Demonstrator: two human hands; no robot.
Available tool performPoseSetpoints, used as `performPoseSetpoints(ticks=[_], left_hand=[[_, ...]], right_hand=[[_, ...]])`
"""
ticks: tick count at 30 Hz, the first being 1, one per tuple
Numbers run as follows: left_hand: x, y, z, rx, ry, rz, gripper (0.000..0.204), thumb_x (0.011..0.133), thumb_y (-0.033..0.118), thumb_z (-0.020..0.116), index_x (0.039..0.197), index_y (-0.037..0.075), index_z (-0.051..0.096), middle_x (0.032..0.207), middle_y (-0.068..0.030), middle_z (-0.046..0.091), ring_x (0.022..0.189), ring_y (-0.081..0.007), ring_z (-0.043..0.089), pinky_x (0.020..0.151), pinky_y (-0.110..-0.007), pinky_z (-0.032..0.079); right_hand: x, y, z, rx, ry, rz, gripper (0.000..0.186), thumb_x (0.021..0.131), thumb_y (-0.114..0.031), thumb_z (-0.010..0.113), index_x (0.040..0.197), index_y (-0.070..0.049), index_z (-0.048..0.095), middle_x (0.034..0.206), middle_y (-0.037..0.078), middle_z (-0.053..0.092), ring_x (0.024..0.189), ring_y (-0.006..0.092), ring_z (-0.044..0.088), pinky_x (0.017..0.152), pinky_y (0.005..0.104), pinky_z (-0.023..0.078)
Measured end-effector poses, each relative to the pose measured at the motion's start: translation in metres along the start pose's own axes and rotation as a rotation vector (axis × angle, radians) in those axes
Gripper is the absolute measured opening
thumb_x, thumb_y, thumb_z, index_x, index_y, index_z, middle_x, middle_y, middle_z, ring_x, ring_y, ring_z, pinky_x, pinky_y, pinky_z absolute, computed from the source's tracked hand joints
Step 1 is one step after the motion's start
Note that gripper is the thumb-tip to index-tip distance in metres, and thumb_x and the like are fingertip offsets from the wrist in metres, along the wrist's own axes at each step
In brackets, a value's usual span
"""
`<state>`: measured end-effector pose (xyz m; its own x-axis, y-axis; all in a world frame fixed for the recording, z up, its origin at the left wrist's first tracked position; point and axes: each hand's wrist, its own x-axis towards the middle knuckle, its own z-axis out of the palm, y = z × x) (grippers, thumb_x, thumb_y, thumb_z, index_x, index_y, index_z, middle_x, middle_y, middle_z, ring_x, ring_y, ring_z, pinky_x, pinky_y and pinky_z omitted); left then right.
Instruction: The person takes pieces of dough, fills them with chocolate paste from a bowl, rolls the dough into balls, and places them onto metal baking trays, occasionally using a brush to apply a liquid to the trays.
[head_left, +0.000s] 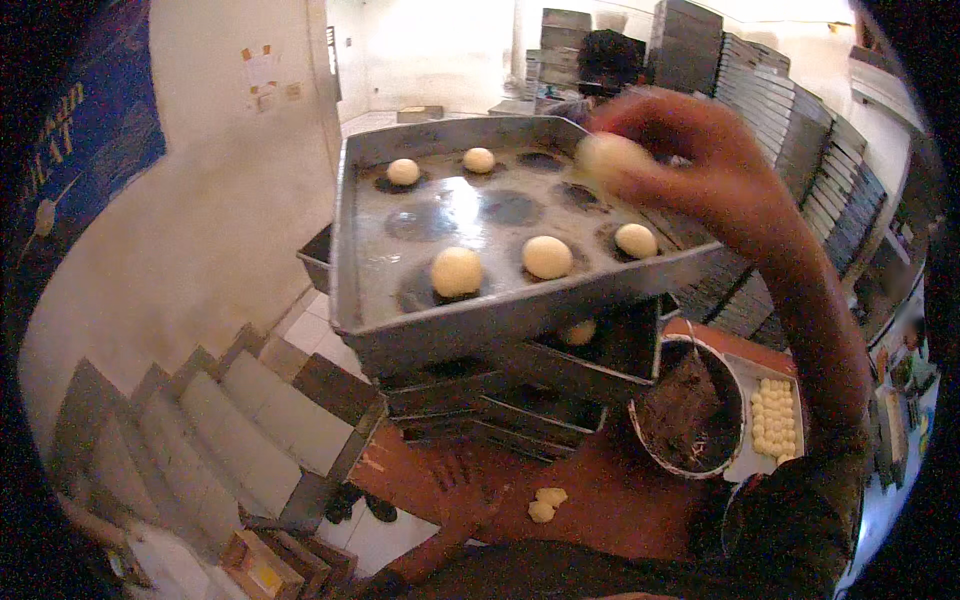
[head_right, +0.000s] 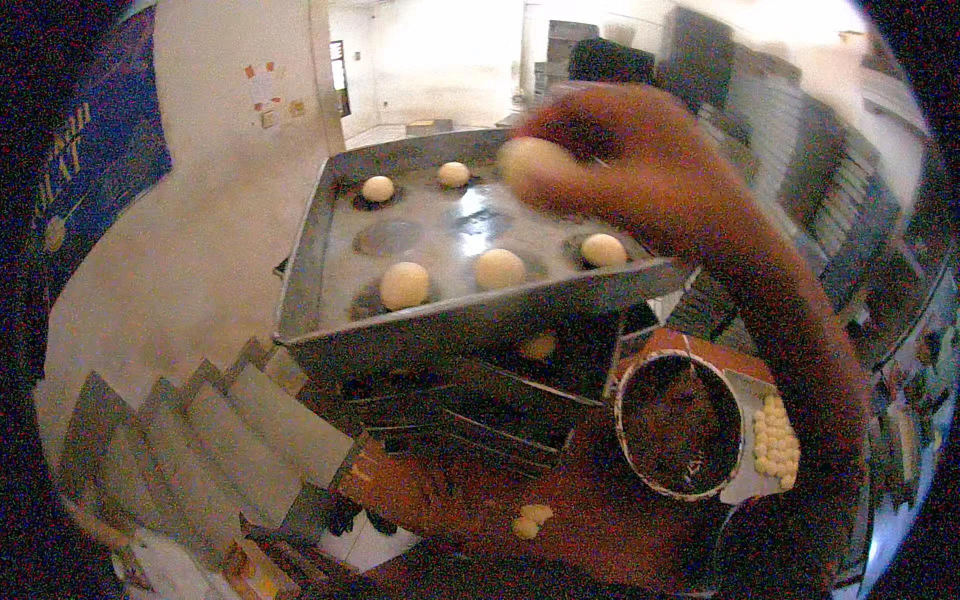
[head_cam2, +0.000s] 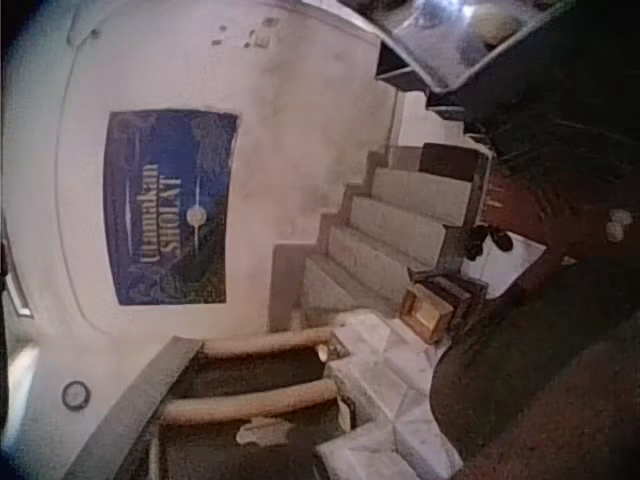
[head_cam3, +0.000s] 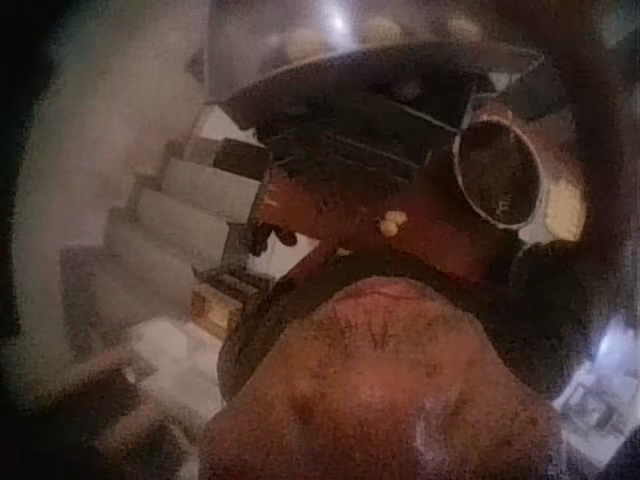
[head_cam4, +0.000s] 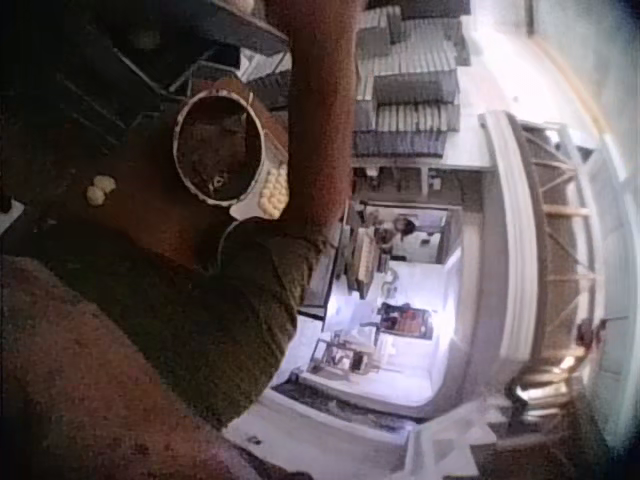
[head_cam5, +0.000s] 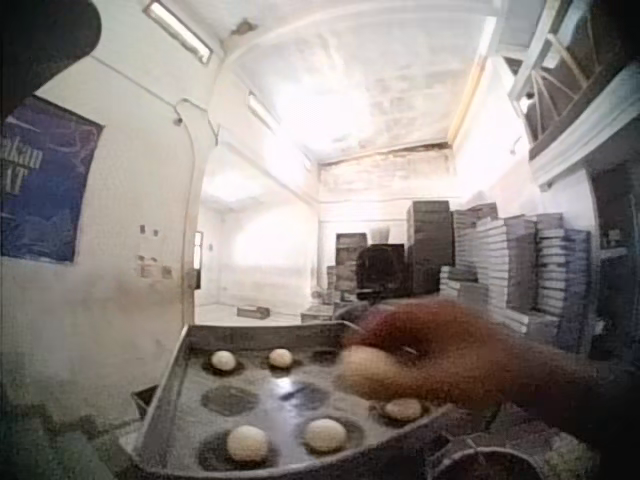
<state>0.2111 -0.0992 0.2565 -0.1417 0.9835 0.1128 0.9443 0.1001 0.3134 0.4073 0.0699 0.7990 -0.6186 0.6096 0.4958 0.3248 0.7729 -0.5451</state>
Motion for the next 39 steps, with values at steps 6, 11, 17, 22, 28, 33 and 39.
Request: performPoseSetpoints(ticks=[6, 11, 17, 22, 28, 33, 39], left_hand=[[0.001, -0.002, -0.008, -0.083, 0.110, 0.090, 0.098, 0.086, 0.074, 0.053, 0.148, -0.001, 0.046, 0.152, -0.0329, 0.039, 0.141, -0.0556, 0.033, 0.114, -0.073, 0.019], [-0.008, 0.007, -0.020, 0.020, 0.217, 0.079, 0.089, 0.089, 0.070, 0.052, 0.142, -0.001, 0.053, 0.144, -0.0318, 0.049, 0.139, -0.0532, 0.037, 0.113, -0.073, 0.022], [-0.008, -0.014, 0.019, -0.094, 0.091, 0.057, 0.067, 0.095, 0.057, 0.055, 0.130, 0.001, 0.061, 0.125, -0.0242, 0.061, 0.117, -0.0425, 0.052, 0.099, -0.059, 0.037], [-0.029, -0.018, 0.009, -0.908, -0.086, -0.234, 0.050, 0.101, 0.046, 0.057, 0.122, 0.002, 0.067, 0.107, -0.0164, 0.071, 0.092, -0.0316, 0.067, 0.083, -0.042, 0.055], [-0.031, 0.063, -0.022, -0.402, -0.246, 0.161, 0.067, 0.095, 0.049, 0.064, 0.140, 0.000, 0.056, 0.126, -0.0236, 0.065, 0.113, -0.0358, 0.065, 0.094, -0.045, 0.053], [-0.044, 0.064, 0.041, -0.360, -0.187, 0.356, 0.072, 0.091, 0.041, 0.071, 0.149, 0.005, 0.049, 0.146, -0.0270, 0.050, 0.129, -0.0378, 0.055, 0.098, -0.047, 0.051], [-0.040, 0.046, 0.049, -0.174, -0.364, 0.376, 0.060, 0.089, 0.018, 0.066, 0.147, 0.009, 0.052, 0.133, -0.0191, 0.065, 0.120, -0.0359, 0.062, 0.098, -0.044, 0.052]], right_hand=[[0.155, 0.063, 0.106, -0.133, -0.550, 0.199, 0.040, 0.083, -0.036, 0.080, 0.100, 0.000, 0.074, 0.089, 0.008, 0.071, 0.086, 0.0167, 0.067, 0.078, 0.0324, 0.057], [0.146, 0.048, 0.123, -0.134, -0.610, 0.316, 0.086, 0.081, -0.072, 0.069, 0.131, -0.002, 0.066, 0.131, 0.023, 0.064, 0.121, 0.0326, 0.061, 0.100, 0.0439, 0.052], [-0.010, 0.069, -0.015, -0.245, 0.164, -0.194, 0.037, 0.096, -0.033, 0.068, 0.116, -0.002, 0.069, 0.101, 0.009, 0.075, 0.091, 0.0217, 0.070, 0.087, 0.0318, 0.053], [-0.294, 0.103, 0.097, -0.069, 0.469, 0.216, 0.028, 0.100, -0.028, 0.060, 0.098, -0.002, 0.070, 0.090, 0.006, 0.071, 0.085, 0.0206, 0.067, 0.081, 0.0333, 0.053], [-0.436, 0.218, 0.304, -0.273, -0.018, 0.470, 0.039, 0.092, -0.038, 0.071, 0.113, -0.004, 0.072, 0.110, 0.019, 0.072, 0.096, 0.0348, 0.069, 0.085, 0.0400, 0.053], [-0.415, 0.214, 0.336, 0.147, 0.023, 0.632, 0.024, 0.089, -0.027, 0.072, 0.095, -0.004, 0.067, 0.108, 0.015, 0.070, 0.090, 0.0345, 0.066, 0.074, 0.0467, 0.052], [-0.387, 0.123, 0.214, -0.020, 0.884, 0.364, 0.014, 0.085, -0.015, 0.074, 0.092, -0.005, 0.068, 0.098, 0.014, 0.070, 0.085, 0.0307, 0.067, 0.075, 0.0426, 0.053]])
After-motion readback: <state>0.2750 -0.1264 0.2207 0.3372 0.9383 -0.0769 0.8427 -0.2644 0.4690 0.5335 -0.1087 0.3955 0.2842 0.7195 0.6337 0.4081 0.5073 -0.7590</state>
